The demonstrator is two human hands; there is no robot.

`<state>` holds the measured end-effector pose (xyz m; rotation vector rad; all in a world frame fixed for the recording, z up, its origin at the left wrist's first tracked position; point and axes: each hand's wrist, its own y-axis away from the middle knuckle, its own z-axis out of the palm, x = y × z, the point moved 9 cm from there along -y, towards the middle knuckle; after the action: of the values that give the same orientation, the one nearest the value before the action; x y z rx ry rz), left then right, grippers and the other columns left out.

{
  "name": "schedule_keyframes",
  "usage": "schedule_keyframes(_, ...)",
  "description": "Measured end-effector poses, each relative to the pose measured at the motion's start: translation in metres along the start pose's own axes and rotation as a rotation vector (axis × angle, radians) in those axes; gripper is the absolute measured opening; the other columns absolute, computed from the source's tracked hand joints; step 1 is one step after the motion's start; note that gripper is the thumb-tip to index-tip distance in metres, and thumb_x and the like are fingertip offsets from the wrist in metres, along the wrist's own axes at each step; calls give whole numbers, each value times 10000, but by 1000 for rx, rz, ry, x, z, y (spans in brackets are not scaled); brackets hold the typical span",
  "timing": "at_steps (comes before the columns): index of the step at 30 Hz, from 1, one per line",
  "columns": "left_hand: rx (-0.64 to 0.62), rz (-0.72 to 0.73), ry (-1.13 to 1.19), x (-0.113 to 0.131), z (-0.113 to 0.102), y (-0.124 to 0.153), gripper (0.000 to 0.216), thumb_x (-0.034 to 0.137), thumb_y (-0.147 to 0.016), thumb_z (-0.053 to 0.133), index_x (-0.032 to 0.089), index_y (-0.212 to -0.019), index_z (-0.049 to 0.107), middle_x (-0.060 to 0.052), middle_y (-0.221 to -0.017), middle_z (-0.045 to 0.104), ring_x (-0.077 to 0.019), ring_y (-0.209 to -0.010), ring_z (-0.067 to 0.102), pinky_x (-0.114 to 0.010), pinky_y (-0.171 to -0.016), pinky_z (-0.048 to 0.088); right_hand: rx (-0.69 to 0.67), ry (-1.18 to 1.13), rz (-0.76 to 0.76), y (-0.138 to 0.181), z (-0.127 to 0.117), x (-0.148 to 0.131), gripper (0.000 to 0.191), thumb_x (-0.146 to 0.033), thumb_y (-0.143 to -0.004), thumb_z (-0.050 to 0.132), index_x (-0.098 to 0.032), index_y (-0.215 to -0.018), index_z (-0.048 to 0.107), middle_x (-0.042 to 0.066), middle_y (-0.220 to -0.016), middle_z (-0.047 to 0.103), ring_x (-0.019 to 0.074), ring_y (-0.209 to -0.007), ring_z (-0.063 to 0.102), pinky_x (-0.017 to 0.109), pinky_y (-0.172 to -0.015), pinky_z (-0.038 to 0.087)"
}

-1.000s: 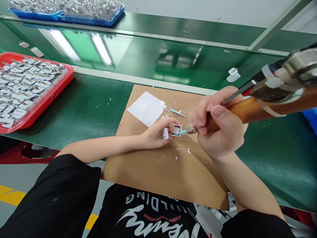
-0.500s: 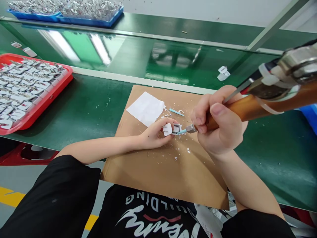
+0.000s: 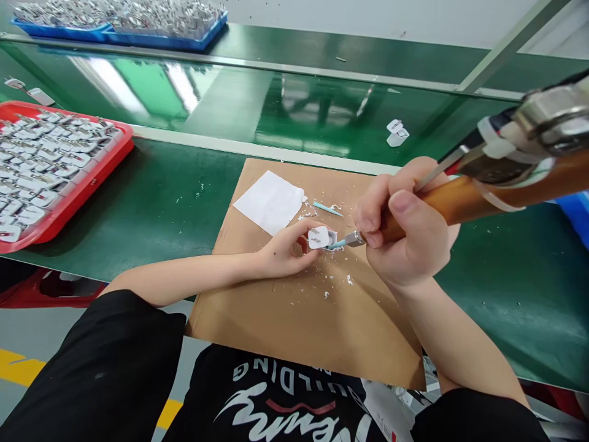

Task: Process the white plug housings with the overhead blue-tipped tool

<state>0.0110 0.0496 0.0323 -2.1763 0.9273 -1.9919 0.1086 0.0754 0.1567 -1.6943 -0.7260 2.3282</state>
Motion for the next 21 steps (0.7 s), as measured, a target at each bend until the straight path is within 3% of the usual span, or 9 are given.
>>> schedule_keyframes(10, 20, 23, 9, 2, -1, -1, 320, 124, -848, 588, 204, -1148, 511, -89, -1104, 655, -117, -823, 608, -200, -594, 484, -9, -11, 15, 0, 0, 1, 274, -273, -752, 681, -219, -564, 489, -54, -450, 481, 62, -309, 331, 272, -323, 224)
schedule_keyframes(17, 1, -68, -81, -6, -1, 0, 306, 139, -813, 590, 198, -1103, 513, -59, -974, 639, -132, -798, 590, -234, -627, 476, 10, -11, 24, 2, -3, 2, 186, -231, -779, 635, -219, -623, 534, -41, -495, 502, 67, -343, 357, 269, -342, 231)
schedule_keyframes(21, -4, -99, -67, -6, 0, -1, 312, 96, -786, 580, 201, -1066, 496, -60, -1018, 621, -131, -809, 572, -237, -642, 460, 11, -24, 14, 0, -4, 3, 183, -221, -775, 623, -215, -623, 521, -47, -491, 499, 62, -338, 354, 254, -331, 249)
